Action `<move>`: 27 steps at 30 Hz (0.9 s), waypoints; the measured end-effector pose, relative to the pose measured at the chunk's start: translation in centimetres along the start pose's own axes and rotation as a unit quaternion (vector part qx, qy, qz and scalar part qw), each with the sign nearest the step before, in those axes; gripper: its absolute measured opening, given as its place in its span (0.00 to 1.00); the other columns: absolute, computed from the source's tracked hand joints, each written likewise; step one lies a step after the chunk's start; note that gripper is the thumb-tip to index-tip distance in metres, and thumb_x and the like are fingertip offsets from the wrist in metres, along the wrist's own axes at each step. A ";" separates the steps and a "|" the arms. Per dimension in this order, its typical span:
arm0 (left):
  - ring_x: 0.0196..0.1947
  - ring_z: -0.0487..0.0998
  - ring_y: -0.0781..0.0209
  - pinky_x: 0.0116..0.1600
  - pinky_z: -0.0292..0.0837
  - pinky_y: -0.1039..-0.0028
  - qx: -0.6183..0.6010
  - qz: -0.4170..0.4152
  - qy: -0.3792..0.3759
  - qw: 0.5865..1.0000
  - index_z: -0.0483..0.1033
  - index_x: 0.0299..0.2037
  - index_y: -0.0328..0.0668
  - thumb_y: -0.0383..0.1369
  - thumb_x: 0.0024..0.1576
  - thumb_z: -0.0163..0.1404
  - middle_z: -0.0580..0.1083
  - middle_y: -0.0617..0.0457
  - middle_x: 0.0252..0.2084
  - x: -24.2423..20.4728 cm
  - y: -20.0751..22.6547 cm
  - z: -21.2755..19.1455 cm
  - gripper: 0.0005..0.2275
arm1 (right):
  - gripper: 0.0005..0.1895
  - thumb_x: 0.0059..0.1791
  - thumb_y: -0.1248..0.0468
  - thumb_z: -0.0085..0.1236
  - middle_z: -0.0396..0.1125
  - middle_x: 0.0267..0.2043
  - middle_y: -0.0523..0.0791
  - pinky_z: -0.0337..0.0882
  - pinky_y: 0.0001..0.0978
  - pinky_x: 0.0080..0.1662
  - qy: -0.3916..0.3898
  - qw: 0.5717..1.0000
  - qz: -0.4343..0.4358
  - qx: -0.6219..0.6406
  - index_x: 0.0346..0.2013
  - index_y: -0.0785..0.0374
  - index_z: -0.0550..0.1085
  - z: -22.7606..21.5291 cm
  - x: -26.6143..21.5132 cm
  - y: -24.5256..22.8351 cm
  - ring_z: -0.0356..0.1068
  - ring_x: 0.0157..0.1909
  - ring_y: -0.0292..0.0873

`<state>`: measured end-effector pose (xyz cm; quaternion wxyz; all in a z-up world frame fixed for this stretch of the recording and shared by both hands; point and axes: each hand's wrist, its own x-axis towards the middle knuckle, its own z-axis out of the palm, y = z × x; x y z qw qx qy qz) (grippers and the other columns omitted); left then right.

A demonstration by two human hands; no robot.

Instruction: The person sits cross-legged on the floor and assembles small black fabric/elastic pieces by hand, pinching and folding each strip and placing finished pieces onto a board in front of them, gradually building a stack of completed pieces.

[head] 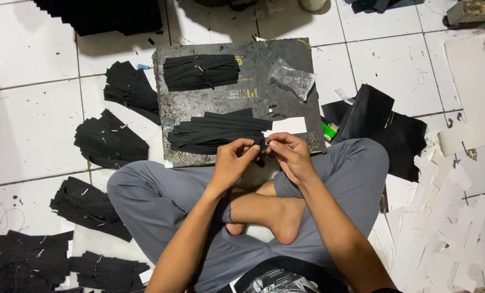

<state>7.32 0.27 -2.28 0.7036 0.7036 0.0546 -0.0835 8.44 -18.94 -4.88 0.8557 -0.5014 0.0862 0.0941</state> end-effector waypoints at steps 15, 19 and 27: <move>0.24 0.72 0.72 0.28 0.69 0.77 0.043 0.028 0.019 0.998 0.85 0.32 0.44 0.32 0.51 0.62 0.77 0.52 0.19 -0.1 0.3 -0.4 0.03 | 0.09 0.45 0.74 0.65 0.72 0.38 0.54 0.75 0.30 0.43 -0.024 0.995 -0.033 -0.094 0.39 0.76 0.78 2.3 -0.7 -1.9 0.74 0.36 0.42; 0.24 0.71 0.72 0.28 0.68 0.76 0.054 0.034 0.021 0.998 0.85 0.32 0.45 0.33 0.51 0.63 0.76 0.52 0.19 0.0 0.0 -0.3 0.04 | 0.09 0.46 0.72 0.65 0.72 0.38 0.53 0.74 0.29 0.43 -0.033 0.990 -0.035 -0.129 0.39 0.75 0.78 2.2 -0.7 -2.3 0.74 0.37 0.41; 0.24 0.72 0.70 0.27 0.66 0.74 0.063 0.045 0.018 0.997 0.85 0.32 0.46 0.34 0.51 0.63 0.76 0.51 0.19 -0.1 0.2 -0.2 0.04 | 0.08 0.45 0.72 0.67 0.74 0.37 0.51 0.74 0.27 0.43 -0.066 0.968 -0.055 -0.234 0.38 0.71 0.81 2.0 -0.5 -3.0 0.71 0.40 0.36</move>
